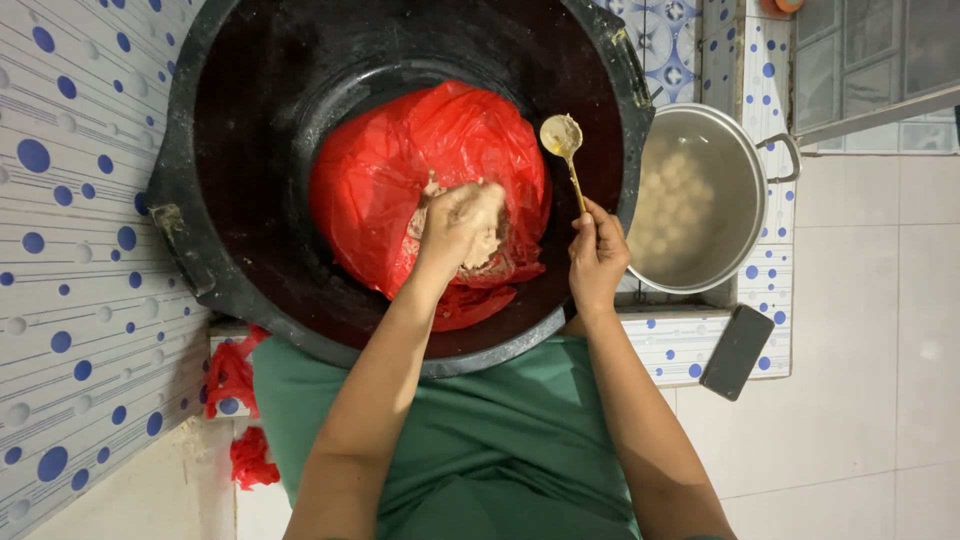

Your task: Forming meatballs from paste in a tub and placing them into a pot of water using a spoon.

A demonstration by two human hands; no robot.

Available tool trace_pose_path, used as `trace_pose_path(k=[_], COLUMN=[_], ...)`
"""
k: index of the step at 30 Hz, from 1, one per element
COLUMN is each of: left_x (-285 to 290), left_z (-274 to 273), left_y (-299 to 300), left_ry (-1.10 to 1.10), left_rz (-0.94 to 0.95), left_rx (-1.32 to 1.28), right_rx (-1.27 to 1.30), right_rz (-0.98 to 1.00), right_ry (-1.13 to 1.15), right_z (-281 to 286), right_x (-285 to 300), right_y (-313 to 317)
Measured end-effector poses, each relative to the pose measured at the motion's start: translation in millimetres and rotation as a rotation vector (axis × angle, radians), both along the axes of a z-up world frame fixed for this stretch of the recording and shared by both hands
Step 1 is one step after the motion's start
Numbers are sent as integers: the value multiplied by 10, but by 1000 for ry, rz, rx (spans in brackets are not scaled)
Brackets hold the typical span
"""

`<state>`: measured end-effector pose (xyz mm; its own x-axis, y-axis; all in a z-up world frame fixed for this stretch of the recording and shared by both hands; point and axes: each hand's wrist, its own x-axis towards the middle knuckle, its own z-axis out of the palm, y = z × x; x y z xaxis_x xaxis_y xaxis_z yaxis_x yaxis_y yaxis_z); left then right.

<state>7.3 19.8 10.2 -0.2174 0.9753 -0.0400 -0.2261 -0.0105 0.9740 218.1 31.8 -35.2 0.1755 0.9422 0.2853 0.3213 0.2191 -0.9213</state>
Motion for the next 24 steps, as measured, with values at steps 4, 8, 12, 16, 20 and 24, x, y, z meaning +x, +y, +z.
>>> trace_pose_path(k=[4, 8, 12, 16, 20, 24], left_x=[106, 149, 111, 133, 94, -48], left_z=[-268, -461, -685, -361, -222, -4], left_y=[51, 117, 110, 95, 91, 46], left_ry=[-22, -129, 103, 50, -3, -4], left_rz=[-34, 14, 90, 113, 36, 8], left_rx=[-46, -22, 7, -19, -42, -26], right_rx=[0, 10, 14, 11, 0, 5], right_rz=[6, 4, 1, 2, 0, 11], right_ry=[-38, -22, -9, 2, 31, -22], right_z=[2, 9, 20, 25, 22, 0], right_x=[5, -3, -18, -24, -28, 5], right_y=[2, 3, 6, 3, 5, 9])
